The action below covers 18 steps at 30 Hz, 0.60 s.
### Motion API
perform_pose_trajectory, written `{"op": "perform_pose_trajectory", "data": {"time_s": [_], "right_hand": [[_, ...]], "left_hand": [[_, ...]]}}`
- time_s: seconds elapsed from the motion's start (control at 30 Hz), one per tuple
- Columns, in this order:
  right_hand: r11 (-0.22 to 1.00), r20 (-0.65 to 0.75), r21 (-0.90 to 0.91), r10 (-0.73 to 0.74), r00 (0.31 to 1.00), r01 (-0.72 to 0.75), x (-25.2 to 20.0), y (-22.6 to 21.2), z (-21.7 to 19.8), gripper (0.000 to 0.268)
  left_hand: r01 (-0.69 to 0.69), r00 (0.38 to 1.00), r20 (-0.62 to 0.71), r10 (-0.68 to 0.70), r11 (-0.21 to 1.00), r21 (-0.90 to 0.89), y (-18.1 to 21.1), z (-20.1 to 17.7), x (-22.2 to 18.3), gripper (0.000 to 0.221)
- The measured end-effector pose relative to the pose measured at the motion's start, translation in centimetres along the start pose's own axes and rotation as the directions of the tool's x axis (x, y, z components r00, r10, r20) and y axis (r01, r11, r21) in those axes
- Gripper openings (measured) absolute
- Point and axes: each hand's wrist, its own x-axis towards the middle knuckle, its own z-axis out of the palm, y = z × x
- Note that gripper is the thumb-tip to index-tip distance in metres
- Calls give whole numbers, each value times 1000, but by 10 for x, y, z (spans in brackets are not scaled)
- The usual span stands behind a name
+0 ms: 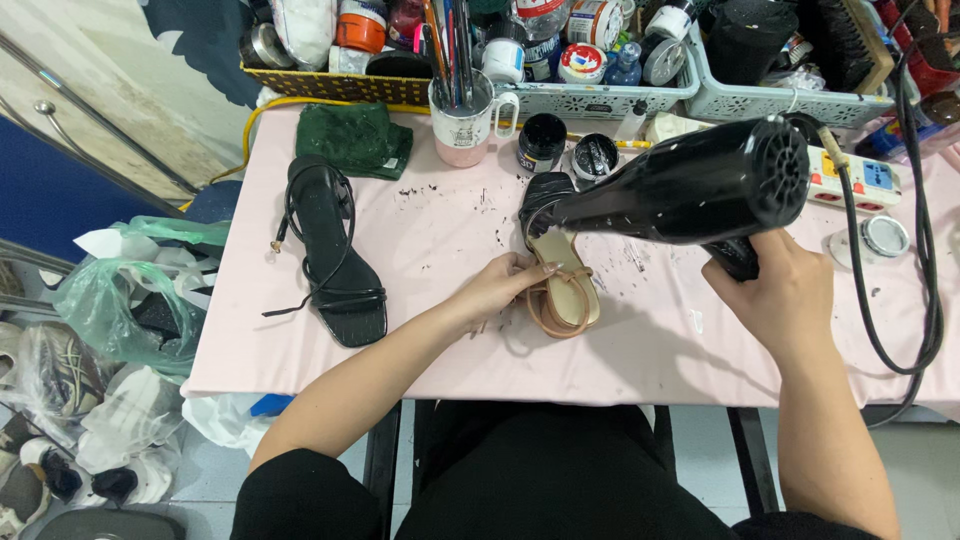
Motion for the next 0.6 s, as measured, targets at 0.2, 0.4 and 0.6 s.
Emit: {"op": "perform_pose_trajectory", "data": {"time_s": [0.2,0.4,0.6], "right_hand": [[998,-32,42,-37,999,38,2,-2,5,40],[995,-28,39,-87,996,89,13,6,-1,40],[991,51,72,-118,992,115,37,28,-14,34]], "left_hand": [[-49,999,20,51,994,-99,-1,1,0,65],[-43,999,16,44,998,-48,-1,0,1,60],[-17,998,63,21,998,-60,1,-5,3,54]]}}
